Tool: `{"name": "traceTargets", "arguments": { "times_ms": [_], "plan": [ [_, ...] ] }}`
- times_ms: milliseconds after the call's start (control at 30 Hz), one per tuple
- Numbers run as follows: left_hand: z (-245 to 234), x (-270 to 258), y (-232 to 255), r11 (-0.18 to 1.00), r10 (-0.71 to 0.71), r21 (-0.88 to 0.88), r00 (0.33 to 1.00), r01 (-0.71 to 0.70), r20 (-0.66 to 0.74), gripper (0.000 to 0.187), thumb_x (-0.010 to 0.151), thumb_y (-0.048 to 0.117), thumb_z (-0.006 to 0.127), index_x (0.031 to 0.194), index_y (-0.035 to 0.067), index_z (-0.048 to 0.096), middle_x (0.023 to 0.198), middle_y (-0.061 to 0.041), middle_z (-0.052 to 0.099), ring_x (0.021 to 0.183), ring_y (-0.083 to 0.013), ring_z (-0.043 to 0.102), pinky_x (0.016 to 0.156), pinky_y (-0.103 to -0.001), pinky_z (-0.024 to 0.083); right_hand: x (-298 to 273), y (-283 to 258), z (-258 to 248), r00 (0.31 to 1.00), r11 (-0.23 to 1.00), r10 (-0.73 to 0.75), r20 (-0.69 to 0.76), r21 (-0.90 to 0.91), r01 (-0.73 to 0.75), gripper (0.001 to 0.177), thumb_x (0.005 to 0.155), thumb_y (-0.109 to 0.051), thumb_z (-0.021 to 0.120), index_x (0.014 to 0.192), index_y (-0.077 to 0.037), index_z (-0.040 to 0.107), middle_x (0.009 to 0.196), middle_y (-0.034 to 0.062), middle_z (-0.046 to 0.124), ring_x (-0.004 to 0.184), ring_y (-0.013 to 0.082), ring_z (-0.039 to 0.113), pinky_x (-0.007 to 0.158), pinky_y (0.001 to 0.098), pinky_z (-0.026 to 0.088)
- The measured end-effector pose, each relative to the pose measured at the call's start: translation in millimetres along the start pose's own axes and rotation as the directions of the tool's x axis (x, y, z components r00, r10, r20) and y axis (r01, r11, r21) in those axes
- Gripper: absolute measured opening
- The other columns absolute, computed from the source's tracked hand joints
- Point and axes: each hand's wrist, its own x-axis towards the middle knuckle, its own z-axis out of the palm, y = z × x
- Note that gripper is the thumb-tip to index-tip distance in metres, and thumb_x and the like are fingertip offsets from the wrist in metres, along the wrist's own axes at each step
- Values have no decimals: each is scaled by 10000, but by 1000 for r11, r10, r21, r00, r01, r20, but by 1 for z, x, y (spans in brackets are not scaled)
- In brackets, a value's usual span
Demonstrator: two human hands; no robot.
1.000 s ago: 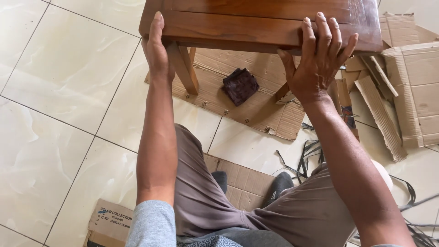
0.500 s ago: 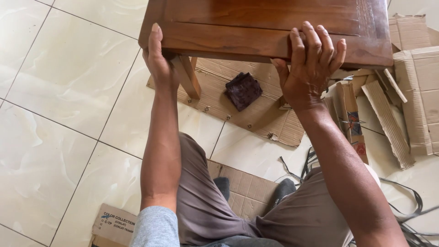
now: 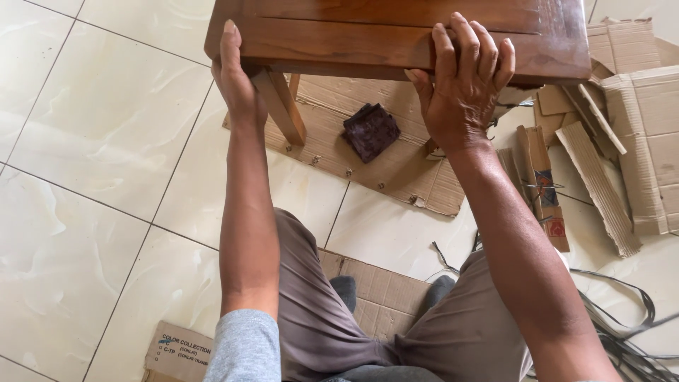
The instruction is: The recorder is wrapping the legs of a wooden table with protective cardboard and securing them with plastic ties.
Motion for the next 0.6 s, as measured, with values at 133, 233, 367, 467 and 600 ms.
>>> {"name": "traceTargets", "arguments": {
  "times_ms": [133,233,367,467,600],
  "plan": [
    [-10,1,-14,995,30,97,998,-36,59,513,921,518,607,1131,56,680,1153,-119,653,1149,-302,597,986,-514,431,-3,2,-6,1000,1000,-15,-14,5,15,544,1189,-495,469,1417,-23,613,1463,155,512,1335,366,458,1112,572,179],
    [-5,-8,-11,992,24,124,998,-31,57,477,925,513,594,1098,76,673,1101,-105,644,1110,-288,607,969,-529,462,-3,10,-9,999,1000,-21,-30,17,22,523,1183,-485,513,1407,-23,613,1461,155,506,1333,368,452,1114,573,190],
    [18,-48,16,988,-120,95,992,124,-41,651,916,467,588,1286,-69,604,1340,-220,608,1293,-334,582,1101,-477,484,-13,31,-14,999,999,-31,-14,21,32,568,1191,-517,485,1414,-11,612,1470,169,492,1350,391,429,1141,584,163],
    [28,-72,26,974,-205,84,975,213,-86,718,866,514,626,1308,-51,596,1370,-186,600,1311,-298,560,1125,-445,445,-22,49,-16,1000,999,-17,22,47,16,753,1182,-656,335,1454,-15,620,1516,203,454,1420,428,365,1170,610,103],
    [30,-101,26,956,-236,140,960,257,-151,796,846,536,628,1347,-77,549,1401,-191,609,1354,-271,564,1173,-391,425,-32,68,-21,998,996,-1,57,90,-4,923,1130,-771,203,1500,-36,622,1570,221,414,1470,436,291,1183,614,40]
  ]
}}
